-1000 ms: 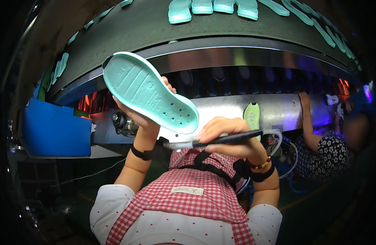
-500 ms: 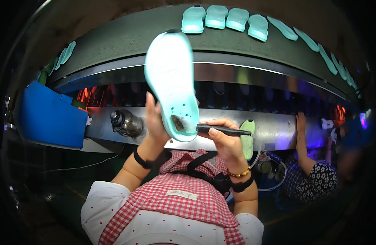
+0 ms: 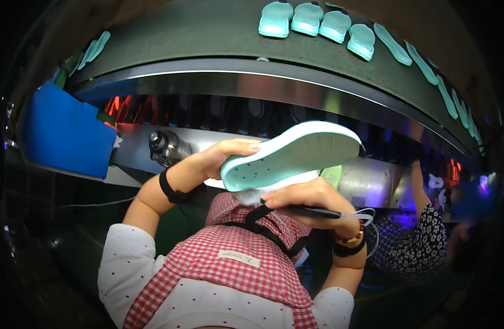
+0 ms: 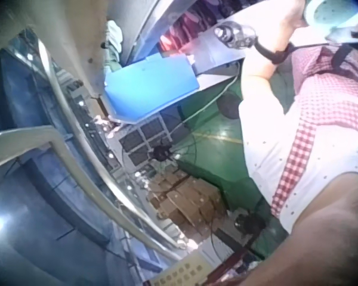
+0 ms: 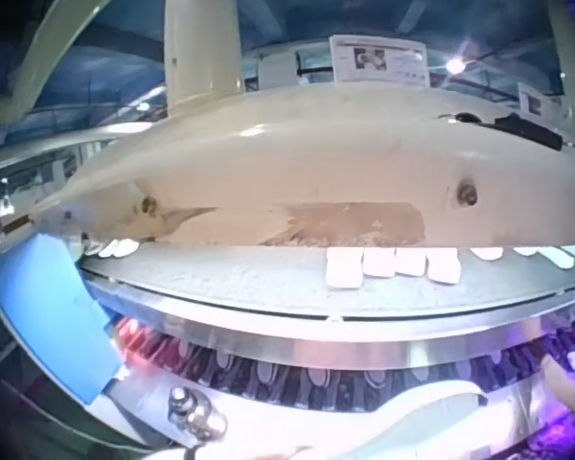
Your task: Applying adhesive or cleaner to the bottom of light green shoe soles using a brush on a factory assembly line.
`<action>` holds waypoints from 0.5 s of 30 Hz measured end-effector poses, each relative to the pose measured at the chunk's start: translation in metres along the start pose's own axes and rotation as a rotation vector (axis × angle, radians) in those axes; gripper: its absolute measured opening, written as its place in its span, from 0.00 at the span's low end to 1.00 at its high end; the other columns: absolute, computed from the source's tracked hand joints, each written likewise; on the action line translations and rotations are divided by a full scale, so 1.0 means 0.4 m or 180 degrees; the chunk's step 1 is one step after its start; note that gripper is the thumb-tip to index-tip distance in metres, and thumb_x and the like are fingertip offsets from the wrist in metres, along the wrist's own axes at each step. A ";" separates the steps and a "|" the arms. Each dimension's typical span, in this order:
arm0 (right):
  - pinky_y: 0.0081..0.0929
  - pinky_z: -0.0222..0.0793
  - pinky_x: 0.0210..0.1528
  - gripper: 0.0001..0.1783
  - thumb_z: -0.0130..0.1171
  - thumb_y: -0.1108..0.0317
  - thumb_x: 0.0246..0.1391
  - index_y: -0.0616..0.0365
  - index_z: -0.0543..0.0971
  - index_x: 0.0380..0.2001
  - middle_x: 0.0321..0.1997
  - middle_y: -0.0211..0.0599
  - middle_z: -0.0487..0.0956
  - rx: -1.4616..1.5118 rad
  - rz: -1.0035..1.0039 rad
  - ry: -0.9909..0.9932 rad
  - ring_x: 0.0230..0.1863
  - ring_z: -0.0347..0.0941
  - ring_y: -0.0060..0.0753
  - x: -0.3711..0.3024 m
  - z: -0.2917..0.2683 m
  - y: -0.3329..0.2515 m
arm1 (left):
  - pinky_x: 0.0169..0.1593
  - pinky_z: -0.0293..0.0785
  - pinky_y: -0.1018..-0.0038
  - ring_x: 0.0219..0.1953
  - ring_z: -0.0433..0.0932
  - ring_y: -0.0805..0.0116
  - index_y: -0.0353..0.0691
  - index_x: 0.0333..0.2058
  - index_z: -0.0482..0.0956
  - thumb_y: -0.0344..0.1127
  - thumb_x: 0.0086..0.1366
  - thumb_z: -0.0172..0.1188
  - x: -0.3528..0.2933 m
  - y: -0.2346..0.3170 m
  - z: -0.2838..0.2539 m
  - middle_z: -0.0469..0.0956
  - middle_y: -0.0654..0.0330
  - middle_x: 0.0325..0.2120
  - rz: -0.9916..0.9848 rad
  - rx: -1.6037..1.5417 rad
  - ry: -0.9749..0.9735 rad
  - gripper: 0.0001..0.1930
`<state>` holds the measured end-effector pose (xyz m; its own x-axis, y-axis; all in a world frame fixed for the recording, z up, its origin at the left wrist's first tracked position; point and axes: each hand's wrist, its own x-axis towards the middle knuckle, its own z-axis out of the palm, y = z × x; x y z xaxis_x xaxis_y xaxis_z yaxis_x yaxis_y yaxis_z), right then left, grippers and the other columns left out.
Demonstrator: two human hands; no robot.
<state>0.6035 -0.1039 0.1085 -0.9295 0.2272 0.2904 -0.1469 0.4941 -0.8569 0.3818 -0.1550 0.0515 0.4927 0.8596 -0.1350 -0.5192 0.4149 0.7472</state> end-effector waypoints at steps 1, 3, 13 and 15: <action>0.26 0.71 0.40 0.12 0.60 0.80 0.38 0.63 0.77 0.31 0.36 0.43 0.78 -0.0073 0.0002 -0.0207 0.39 0.76 0.37 -0.009 -0.021 -0.012 | 0.49 0.66 0.69 0.47 0.70 0.63 0.32 0.52 0.62 0.43 0.57 0.50 -0.009 0.015 0.010 0.68 0.50 0.47 -0.0333 -0.0264 0.0150 0.27; 0.27 0.71 0.41 0.12 0.60 0.79 0.38 0.63 0.77 0.31 0.37 0.44 0.78 -0.0129 0.0027 -0.0471 0.40 0.76 0.38 -0.011 -0.035 -0.016 | 0.49 0.67 0.69 0.45 0.70 0.63 0.32 0.52 0.62 0.42 0.56 0.51 -0.011 0.023 0.006 0.69 0.51 0.46 -0.0478 -0.0232 0.0083 0.27; 0.25 0.72 0.38 0.10 0.59 0.79 0.38 0.60 0.78 0.30 0.35 0.41 0.79 -0.0654 -0.0008 0.0470 0.37 0.77 0.37 -0.016 -0.065 -0.023 | 0.43 0.71 0.73 0.41 0.74 0.66 0.30 0.49 0.65 0.45 0.57 0.50 -0.048 0.058 0.016 0.72 0.51 0.43 -0.0632 0.0052 0.0430 0.27; 0.25 0.72 0.38 0.10 0.60 0.79 0.39 0.60 0.78 0.29 0.34 0.41 0.79 -0.0426 0.0015 0.0383 0.36 0.77 0.36 -0.037 -0.071 0.011 | 0.42 0.72 0.72 0.38 0.75 0.64 0.30 0.47 0.67 0.44 0.56 0.50 -0.045 0.062 0.019 0.73 0.51 0.41 -0.0294 0.0145 0.0494 0.25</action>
<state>0.6263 -0.0811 0.1125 -0.8818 0.3246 0.3422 -0.0889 0.5982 -0.7964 0.3653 -0.1625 0.0772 0.4213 0.8556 -0.3007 -0.4428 0.4834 0.7552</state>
